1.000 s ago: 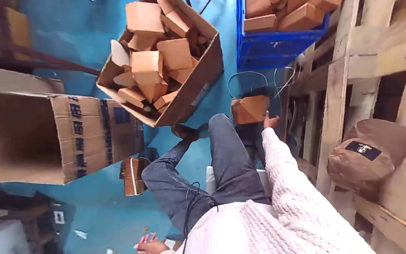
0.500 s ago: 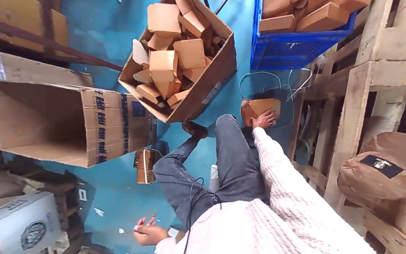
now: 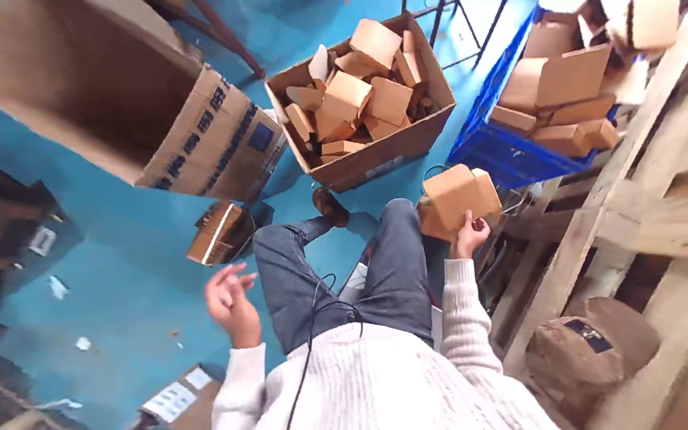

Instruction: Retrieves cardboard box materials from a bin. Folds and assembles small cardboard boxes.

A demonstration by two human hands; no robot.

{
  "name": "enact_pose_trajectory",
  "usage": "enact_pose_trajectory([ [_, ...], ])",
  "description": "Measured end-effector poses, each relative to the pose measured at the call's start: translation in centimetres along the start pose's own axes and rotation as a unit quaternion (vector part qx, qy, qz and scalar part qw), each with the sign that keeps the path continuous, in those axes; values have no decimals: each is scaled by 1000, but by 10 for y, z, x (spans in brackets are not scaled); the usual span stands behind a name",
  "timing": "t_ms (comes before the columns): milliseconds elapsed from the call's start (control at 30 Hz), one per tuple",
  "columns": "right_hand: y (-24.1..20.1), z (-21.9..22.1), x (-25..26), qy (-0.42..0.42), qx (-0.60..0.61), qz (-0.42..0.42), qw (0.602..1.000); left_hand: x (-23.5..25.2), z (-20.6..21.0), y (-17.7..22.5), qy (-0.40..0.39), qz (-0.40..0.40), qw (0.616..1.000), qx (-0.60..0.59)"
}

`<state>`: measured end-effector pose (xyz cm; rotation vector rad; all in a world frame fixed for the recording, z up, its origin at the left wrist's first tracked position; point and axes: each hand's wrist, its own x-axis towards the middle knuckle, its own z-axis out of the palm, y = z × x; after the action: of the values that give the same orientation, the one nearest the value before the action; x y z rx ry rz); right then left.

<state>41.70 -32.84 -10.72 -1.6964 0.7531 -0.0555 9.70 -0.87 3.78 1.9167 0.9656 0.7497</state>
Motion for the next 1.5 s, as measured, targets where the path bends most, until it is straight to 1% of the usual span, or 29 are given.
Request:
enact_pose_trajectory([
  [67, -44, -3, -71, -112, 59, -5, 992, -2, 26, 12, -132, -2, 984, -121],
  [133, -69, -2, -153, -257, 95, -1, 962, -7, 55, 28, -213, 5, 949, -231],
  [167, -73, -2, -192, -317, 104, 0, 943, -12, 63, 37, -219, 5, 938, -269],
  [200, -73, -4, -226, -372, 101, -8, 923, -21, 65, 47, -200, -4, 932, -301],
  [233, -70, -7, -253, -427, 83, -35, 900, -30, 61, 58, -155, -35, 930, -331],
  [267, -69, -11, -270, -478, 42, -88, 873, -34, 55, 69, -94, -78, 924, -363],
  [300, -72, -17, -278, -507, -17, -170, 845, -33, 44, 72, -46, -102, 922, -371],
  [333, -78, -23, -278, -493, -74, -274, 822, -30, 30, 70, -21, -107, 925, -363],
  [367, -86, -27, -274, -451, -112, -370, 804, -27, 13, 63, -13, -100, 931, -350],
  [400, -94, -29, -269, -420, -117, -432, 790, -26, -4, 54, -16, -89, 938, -334],
  [433, -100, -27, -263, -420, -100, -469, 770, -29, -20, 48, -24, -79, 944, -320],
  [467, -103, -22, -261, -460, -76, -478, 745, -32, -32, 43, -35, -72, 948, -309],
  [533, -103, -6, -271, -597, -46, -421, 681, -41, -41, 39, -74, -57, 948, -305],
  [567, -98, 2, -278, -643, -42, -387, 660, -46, -40, 40, -95, -43, 944, -312],
  [667, -86, 12, -291, -658, -16, -368, 657, -53, -32, 54, -126, -1, 922, -365],
  [767, -78, -9, -298, -673, 30, -342, 656, -43, -24, 62, -135, 86, 915, -370],
  [867, -74, -40, -309, -640, 58, -365, 674, -37, -20, 57, -139, 74, 895, -418],
  [967, -76, -49, -313, -608, 101, -406, 674, -43, -14, 60, -167, 98, 865, -464],
  [1000, -76, -53, -315, -587, 93, -436, 676, -45, -12, 60, -149, 93, 872, -457],
  [1067, -78, -57, -322, -514, 32, -506, 692, -45, -8, 54, -84, 54, 912, -397],
  [1133, -73, -52, -322, -394, -30, -551, 736, -47, -4, 49, -48, 16, 953, -298],
  [1200, -70, -40, -315, -295, -54, -563, 770, -49, -3, 51, -90, 30, 965, -244],
  [1233, -71, -37, -315, -272, -66, -563, 778, -52, -2, 54, -129, 41, 961, -242],
  [1267, -71, -39, -319, -271, -86, -565, 775, -57, -1, 58, -164, 44, 953, -249],
  [1300, -69, -45, -326, -291, -105, -578, 755, -61, 0, 61, -185, 38, 947, -261],
  [1367, -66, -55, -340, -378, -110, -603, 694, -60, -1, 62, -196, 10, 932, -305],
  [1433, -71, -62, -344, -510, -73, -557, 651, -53, -18, 57, -204, -11, 903, -378],
  [1467, -75, -62, -341, -569, -45, -516, 639, -51, -28, 54, -213, -10, 882, -420],
  [1500, -81, -59, -336, -608, -17, -476, 636, -53, -36, 50, -224, -16, 848, -479],
])
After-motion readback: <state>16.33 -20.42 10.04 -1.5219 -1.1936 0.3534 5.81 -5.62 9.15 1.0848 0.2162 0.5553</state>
